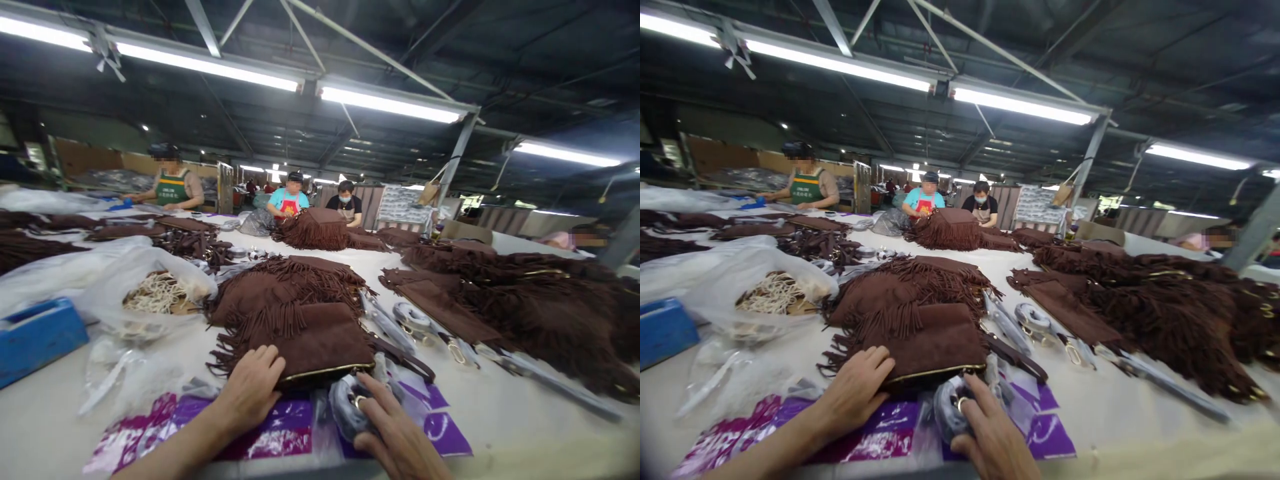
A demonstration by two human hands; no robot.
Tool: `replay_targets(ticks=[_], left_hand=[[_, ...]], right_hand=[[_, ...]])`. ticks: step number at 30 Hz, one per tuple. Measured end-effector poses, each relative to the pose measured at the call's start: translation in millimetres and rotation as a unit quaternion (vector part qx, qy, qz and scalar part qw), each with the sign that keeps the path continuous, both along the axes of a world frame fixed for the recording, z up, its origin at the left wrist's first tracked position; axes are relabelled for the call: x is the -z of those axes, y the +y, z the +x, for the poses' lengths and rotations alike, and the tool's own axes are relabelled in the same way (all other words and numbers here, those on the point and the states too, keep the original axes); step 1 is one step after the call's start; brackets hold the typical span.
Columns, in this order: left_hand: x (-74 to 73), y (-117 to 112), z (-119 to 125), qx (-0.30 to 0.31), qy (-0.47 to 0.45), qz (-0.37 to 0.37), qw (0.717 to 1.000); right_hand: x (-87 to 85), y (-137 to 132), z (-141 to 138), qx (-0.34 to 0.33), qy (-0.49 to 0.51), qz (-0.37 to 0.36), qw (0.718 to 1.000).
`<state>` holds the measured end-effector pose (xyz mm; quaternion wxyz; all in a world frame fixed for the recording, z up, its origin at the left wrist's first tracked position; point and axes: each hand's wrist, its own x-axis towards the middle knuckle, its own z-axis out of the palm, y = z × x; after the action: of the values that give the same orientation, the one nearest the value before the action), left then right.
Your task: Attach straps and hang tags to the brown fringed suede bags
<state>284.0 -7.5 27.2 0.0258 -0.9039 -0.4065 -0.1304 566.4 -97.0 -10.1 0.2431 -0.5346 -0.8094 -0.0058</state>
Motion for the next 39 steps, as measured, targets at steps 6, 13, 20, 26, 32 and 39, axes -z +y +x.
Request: replay_targets(ticks=[6,13,20,26,32,39], left_hand=[[-21.1,9,3,-0.009,-0.066,0.005,0.998],[-51.1,-2,21,0.063,-0.212,-0.053,0.974],[-34.9,11,3,0.051,-0.351,-0.276,0.893],[-16.0,-14,-55,0.002,-0.264,-0.230,0.937],[3.9,-36,-76,0.004,-0.160,-0.183,0.970],[19.4,-19,-73,-0.012,-0.128,-0.161,0.979]], right_hand=[[-6.9,3,-31,-0.017,0.008,0.021,1.000],[-19.5,55,-73,0.087,-0.019,0.080,0.993],[-1.4,105,-98,0.046,-0.016,0.055,0.997],[-4.6,72,-48,0.004,0.010,0.067,0.998],[0.4,14,-95,-0.038,-0.095,0.171,0.980],[23.5,27,-192,-0.172,-0.153,0.241,0.943]])
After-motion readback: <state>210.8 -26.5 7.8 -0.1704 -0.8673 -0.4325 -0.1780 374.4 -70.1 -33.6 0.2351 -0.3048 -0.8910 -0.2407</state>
